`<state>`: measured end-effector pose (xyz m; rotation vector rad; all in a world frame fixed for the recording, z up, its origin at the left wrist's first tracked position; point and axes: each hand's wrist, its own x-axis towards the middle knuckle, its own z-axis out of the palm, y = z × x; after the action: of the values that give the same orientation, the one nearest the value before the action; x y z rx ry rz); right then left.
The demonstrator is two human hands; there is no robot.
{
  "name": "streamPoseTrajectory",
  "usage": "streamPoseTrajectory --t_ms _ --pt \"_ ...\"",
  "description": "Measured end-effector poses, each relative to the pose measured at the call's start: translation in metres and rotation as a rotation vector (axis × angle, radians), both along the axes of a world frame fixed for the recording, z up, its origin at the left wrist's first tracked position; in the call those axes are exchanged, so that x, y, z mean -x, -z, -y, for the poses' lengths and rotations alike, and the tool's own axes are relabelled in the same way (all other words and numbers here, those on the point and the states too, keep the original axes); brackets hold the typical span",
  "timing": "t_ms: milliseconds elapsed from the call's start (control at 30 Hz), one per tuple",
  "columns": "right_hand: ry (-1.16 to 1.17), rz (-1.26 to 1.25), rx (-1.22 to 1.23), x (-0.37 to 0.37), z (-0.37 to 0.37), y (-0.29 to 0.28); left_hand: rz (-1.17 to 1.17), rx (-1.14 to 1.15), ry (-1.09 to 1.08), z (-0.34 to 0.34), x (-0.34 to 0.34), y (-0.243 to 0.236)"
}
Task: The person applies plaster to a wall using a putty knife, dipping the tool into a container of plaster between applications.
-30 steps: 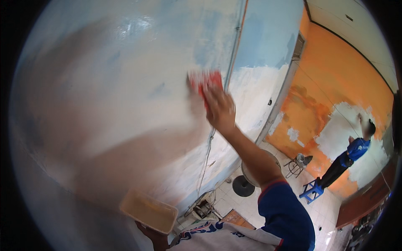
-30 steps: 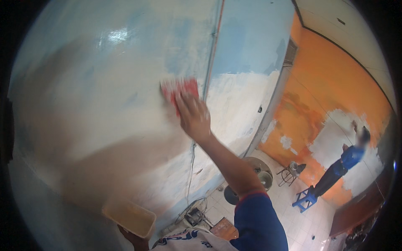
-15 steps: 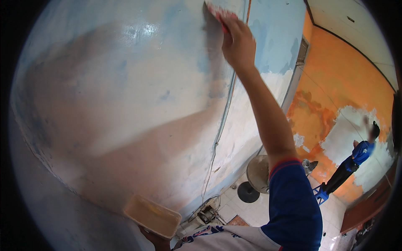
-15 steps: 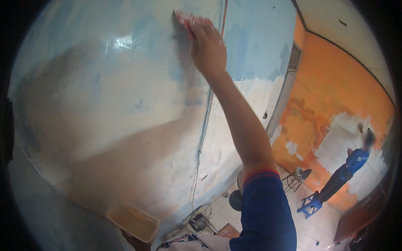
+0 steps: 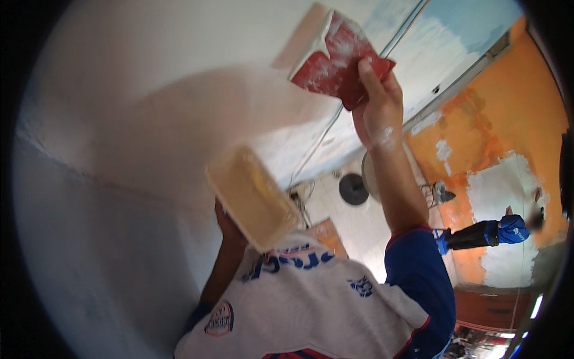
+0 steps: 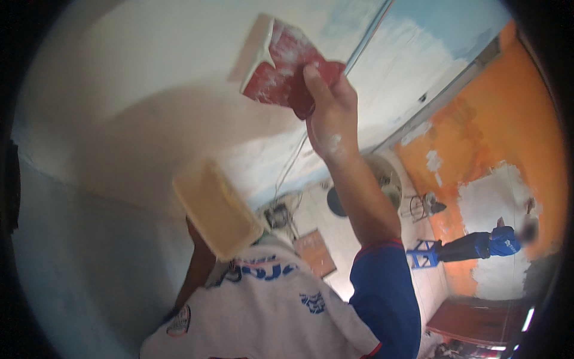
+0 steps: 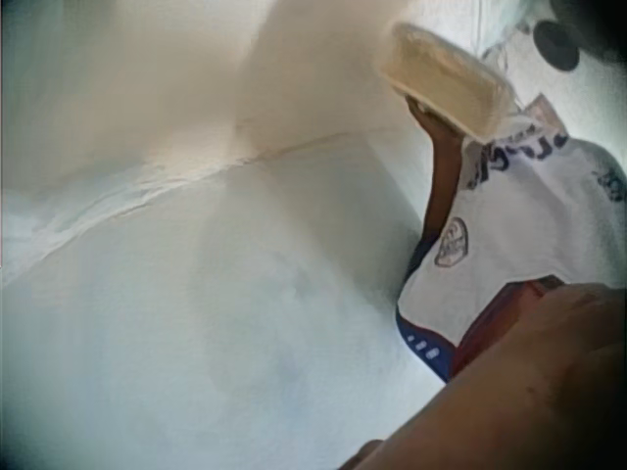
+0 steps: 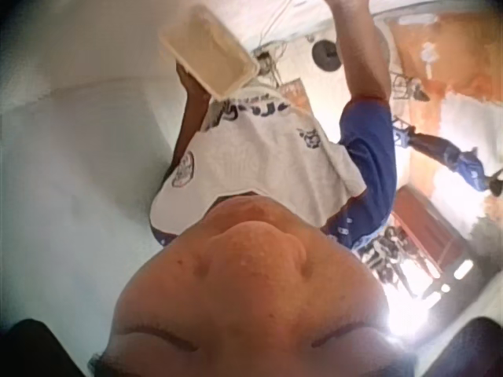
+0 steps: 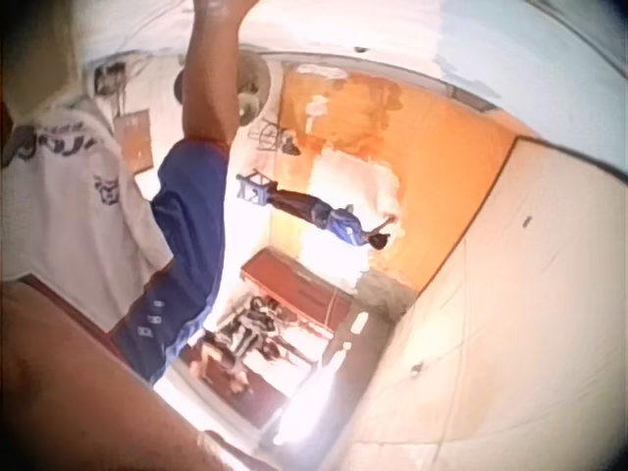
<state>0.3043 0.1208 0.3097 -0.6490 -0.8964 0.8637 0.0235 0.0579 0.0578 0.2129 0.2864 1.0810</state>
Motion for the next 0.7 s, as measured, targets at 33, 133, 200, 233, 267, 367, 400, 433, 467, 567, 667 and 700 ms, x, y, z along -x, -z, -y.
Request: streamPoseTrajectory --t_ms 33,133,200,233,267,367,400,433,467,567,667,700 --pt "-0.044 -0.023 0.042 0.005 0.005 0.006 0.062 -0.002 0.05 0.002 -0.003 -0.007" --pt "-0.16 -0.035 0.097 0.019 0.008 0.032 0.056 -0.012 0.07 -0.006 -0.008 0.001" --pt "-0.204 0.034 0.129 0.023 0.015 0.056 0.008 -0.001 0.034 -0.004 -0.012 -0.003" --pt "-0.185 0.116 0.198 0.02 0.016 0.071 -0.021 -0.029 0.014 -0.004 -0.012 -0.005" --pt "-0.205 0.176 0.219 0.025 0.023 0.078 -0.046 -0.052 0.0 -0.005 -0.013 -0.004" --pt "-0.223 0.396 0.29 0.033 0.026 0.087 -0.1 -0.057 -0.068 -0.01 -0.017 0.002" --pt "-0.289 0.416 0.355 0.033 0.025 0.09 -0.115 -0.052 -0.091 -0.012 -0.017 0.007" --pt "-0.354 0.438 0.41 0.033 0.022 0.086 -0.109 -0.07 -0.089 -0.015 -0.016 0.013" --pt "-0.382 0.498 0.42 0.032 0.022 0.085 -0.103 -0.087 -0.087 -0.018 -0.014 0.018" --pt "-0.303 0.664 0.364 0.027 0.029 0.106 -0.05 -0.162 -0.026 -0.017 -0.006 0.032" --pt "-0.245 0.934 0.296 0.026 0.04 0.112 -0.137 -0.051 -0.036 -0.006 -0.01 0.033" --pt "-0.229 0.948 0.328 0.029 0.043 0.112 -0.172 -0.015 -0.049 -0.002 -0.013 0.03"
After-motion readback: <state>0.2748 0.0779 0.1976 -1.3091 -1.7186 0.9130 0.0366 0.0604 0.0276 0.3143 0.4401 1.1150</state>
